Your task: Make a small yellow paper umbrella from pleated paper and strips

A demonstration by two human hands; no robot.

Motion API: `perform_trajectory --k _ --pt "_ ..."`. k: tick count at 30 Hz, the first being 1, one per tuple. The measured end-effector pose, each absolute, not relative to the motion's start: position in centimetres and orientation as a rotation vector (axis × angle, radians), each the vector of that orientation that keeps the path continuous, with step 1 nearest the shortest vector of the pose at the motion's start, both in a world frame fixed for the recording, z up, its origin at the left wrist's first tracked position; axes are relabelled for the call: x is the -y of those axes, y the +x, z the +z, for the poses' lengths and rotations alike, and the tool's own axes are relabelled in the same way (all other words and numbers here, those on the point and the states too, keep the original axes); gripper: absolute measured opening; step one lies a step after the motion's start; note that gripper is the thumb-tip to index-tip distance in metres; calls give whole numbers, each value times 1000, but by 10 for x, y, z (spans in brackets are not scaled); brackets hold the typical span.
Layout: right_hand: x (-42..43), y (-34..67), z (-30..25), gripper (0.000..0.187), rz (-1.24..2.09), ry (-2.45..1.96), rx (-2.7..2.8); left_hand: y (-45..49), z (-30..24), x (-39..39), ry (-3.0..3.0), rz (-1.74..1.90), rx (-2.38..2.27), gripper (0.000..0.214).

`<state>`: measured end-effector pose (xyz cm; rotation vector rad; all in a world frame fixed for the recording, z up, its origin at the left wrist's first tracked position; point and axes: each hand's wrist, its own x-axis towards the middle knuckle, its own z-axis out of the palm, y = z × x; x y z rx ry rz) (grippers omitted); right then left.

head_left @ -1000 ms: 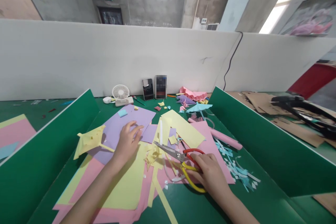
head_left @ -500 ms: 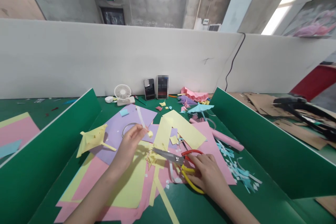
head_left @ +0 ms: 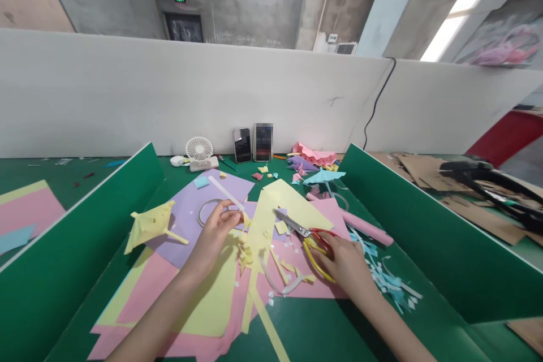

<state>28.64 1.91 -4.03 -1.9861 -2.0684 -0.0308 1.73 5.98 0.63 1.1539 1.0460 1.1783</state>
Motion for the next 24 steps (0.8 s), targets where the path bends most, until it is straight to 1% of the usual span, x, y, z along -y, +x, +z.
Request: perform_trajectory --k 6,8,10,12,13,15,17,24 --pt "-28 265 -12 29 -67 -1900 2030 23 12 -51 1132 1089 -1008 17" --pt "-28 247 0 31 6 -1798 2012 25 14 -48 1112 1042 -968 17" --pt "-30 226 9 30 449 -1535 1922 28 15 -44 1089 998 -915 19" --pt "-33 207 14 32 805 -1321 1788 30 16 -41 1060 957 -852 22" --pt "-34 200 15 29 960 -1238 1698 31 17 -40 1049 944 -822 23" --pt "-37 190 14 17 1101 -1163 1588 33 17 -38 1043 930 -777 23" --pt "-39 188 12 13 1116 -1161 1553 32 17 -38 1043 925 -775 21" --pt "-37 194 10 13 1092 -1224 1522 25 15 -46 895 1004 -726 20"
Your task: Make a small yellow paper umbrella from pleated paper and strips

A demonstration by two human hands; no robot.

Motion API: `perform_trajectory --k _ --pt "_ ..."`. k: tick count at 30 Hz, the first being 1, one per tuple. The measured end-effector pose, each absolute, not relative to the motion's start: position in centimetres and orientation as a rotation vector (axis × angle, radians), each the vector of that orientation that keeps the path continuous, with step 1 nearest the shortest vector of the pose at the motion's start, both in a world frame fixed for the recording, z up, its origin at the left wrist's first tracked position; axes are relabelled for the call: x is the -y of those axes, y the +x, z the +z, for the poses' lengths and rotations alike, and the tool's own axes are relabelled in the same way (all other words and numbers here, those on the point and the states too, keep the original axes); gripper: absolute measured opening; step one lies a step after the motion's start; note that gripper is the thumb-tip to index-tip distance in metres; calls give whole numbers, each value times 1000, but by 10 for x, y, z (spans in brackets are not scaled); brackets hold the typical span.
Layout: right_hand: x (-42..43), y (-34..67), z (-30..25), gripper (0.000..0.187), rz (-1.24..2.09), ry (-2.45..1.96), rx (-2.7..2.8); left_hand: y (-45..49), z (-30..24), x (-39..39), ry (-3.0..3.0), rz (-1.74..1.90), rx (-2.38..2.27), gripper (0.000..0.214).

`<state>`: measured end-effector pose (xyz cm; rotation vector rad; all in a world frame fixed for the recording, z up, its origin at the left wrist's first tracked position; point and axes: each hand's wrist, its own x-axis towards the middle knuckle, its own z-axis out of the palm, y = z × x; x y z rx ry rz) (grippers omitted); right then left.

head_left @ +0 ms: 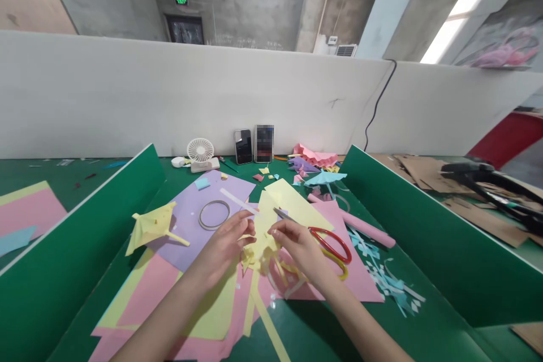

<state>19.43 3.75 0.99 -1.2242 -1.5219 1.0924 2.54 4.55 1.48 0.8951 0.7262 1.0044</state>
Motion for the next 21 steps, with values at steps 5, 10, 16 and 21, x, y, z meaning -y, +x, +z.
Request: perform_trajectory --k 5,10,16,21 --pt "-38 198 10 19 1032 -1295 1556 26 13 -45 859 999 -652 24" --pt "-40 207 9 23 868 -1406 1575 21 10 -54 814 1127 -711 15" --pt "-34 184 -2 22 779 -1437 1815 15 5 -61 754 1247 -759 12" --pt "-34 161 -18 36 678 -1541 2264 18 5 -58 760 1214 -759 14"
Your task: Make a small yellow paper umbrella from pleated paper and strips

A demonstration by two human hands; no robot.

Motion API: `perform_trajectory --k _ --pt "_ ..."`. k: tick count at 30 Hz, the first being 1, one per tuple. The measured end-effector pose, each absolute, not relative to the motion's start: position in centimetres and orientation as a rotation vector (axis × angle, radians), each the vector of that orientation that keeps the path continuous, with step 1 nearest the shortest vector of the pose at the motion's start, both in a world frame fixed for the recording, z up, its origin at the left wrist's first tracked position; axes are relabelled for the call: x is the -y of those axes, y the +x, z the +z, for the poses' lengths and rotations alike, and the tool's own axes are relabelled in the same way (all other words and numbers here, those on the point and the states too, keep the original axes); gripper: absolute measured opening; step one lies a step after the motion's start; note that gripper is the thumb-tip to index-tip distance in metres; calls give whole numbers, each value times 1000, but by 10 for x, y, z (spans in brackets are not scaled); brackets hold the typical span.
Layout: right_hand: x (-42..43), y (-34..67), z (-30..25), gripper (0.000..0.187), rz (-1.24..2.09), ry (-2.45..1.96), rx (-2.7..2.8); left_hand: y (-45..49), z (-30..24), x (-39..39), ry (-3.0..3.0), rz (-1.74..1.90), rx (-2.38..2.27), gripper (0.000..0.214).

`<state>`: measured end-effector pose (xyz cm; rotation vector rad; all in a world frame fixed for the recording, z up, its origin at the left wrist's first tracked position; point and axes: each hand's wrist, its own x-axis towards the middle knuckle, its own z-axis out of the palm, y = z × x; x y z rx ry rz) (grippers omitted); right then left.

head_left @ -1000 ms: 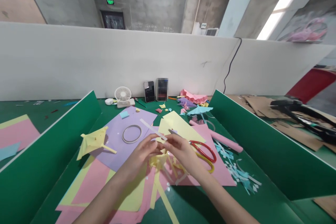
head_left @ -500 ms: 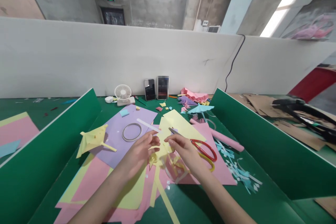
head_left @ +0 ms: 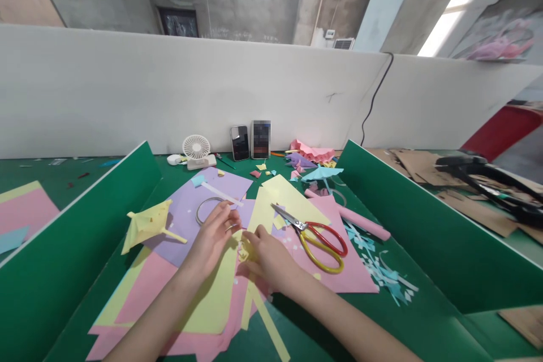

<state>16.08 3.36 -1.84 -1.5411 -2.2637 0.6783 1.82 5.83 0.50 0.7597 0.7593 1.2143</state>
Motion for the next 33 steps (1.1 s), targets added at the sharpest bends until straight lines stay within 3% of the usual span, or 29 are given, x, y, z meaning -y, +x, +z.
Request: perform_trajectory --k 3,13,17,20,25,30,33 --pt "-38 159 -20 8 655 -1561 2260 19 6 -58 759 1219 -761 13" --pt "-64 179 -7 29 623 -1556 2154 14 4 -61 754 1265 -773 11" --pt "-65 161 -21 8 590 -1496 2273 14 5 -60 760 1258 -779 11" --pt "-65 149 -27 6 537 -1513 2274 15 6 -60 762 1258 -784 11" --pt "-69 156 -15 12 503 -1573 2166 15 6 -60 753 1265 -790 11" --pt "-78 199 4 34 444 -1686 2062 14 5 -61 741 1283 -793 9" --pt "-79 220 2 38 392 -1764 2117 14 4 -61 741 1280 -795 9"
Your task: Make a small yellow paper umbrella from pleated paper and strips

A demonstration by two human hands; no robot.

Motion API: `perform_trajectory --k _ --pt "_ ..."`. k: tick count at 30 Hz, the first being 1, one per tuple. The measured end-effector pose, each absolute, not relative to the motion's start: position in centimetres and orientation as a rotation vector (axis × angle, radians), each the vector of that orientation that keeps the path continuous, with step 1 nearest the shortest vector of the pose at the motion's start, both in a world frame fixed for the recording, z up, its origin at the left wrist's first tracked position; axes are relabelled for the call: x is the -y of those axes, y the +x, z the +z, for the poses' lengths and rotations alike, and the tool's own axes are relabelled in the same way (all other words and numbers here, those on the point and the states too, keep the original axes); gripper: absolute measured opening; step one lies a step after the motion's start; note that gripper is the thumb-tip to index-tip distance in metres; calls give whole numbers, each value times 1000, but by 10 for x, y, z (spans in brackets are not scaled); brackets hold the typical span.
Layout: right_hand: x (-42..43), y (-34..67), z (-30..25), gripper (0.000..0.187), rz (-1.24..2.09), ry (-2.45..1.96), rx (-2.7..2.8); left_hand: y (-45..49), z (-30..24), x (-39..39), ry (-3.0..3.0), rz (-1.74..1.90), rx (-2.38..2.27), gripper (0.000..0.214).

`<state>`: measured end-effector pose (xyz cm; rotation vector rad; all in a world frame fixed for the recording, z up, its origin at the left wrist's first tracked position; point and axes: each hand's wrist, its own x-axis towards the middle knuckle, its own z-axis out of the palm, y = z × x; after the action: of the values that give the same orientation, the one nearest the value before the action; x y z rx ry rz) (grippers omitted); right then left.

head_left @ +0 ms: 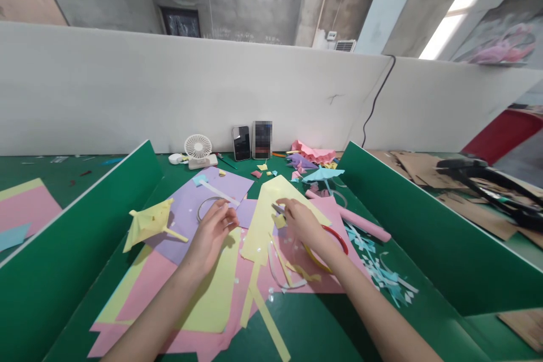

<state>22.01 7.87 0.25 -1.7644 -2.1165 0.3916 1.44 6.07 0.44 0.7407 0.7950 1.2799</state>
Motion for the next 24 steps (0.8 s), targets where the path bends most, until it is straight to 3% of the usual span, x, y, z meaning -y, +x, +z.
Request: perform_trajectory --k 14,21,24 --pt "-72 214 -20 17 280 -1888 2234 16 4 -60 726 1280 -808 12" --pt "-47 216 2 31 356 -1906 2188 14 4 -60 732 1274 -806 9" --pt "-26 210 3 22 370 -1912 2269 14 3 -60 730 1278 -804 9"
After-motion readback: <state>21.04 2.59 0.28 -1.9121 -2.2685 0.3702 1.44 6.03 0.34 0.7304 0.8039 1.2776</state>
